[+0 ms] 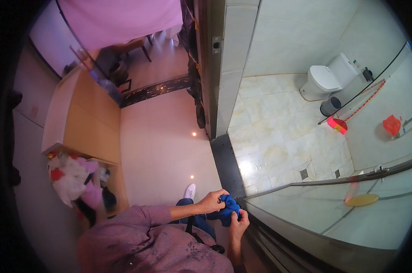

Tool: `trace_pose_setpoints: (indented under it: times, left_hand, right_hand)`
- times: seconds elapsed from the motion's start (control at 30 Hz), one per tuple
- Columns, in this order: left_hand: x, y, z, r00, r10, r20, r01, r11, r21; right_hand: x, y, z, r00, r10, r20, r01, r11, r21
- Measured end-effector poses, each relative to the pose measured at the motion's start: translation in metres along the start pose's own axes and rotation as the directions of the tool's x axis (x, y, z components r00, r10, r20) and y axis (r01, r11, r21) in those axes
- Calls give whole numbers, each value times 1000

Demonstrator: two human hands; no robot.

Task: The person wipes a wall, a wooden door, and a glass shower door with a blue cloth. They move from the wall to the door, then to the shower area, wiping each surface in sequence.

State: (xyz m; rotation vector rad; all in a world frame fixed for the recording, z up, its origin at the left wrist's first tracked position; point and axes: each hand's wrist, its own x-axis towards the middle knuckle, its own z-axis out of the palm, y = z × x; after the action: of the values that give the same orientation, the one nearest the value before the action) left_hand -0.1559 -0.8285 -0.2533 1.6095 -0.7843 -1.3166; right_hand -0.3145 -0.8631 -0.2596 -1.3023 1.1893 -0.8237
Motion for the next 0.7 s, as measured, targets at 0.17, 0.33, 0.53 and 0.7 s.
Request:
trace_pose_setpoints:
  times: [0.17,0.33,0.53,0.7]
  left_hand:
    - [21,-11,-19,979,179,-97,-169,980,103]
    - [54,7,-54,857,394,-333,-309,909,279]
    - [103,109,-147,612,682,-400,-517,728,451]
    - [131,249,-235,207,885,-416,-698,432,571]
  right_hand:
    - [18,2,25,1000,18,23,-18,1000,-7]
    - [54,-13,62,999,-42,-1,42,998,-49]
    - [131,-108,143,976,-218,2,217,972,-90]
    - [206,-251,211,749,-651,-124,652,757,-33]
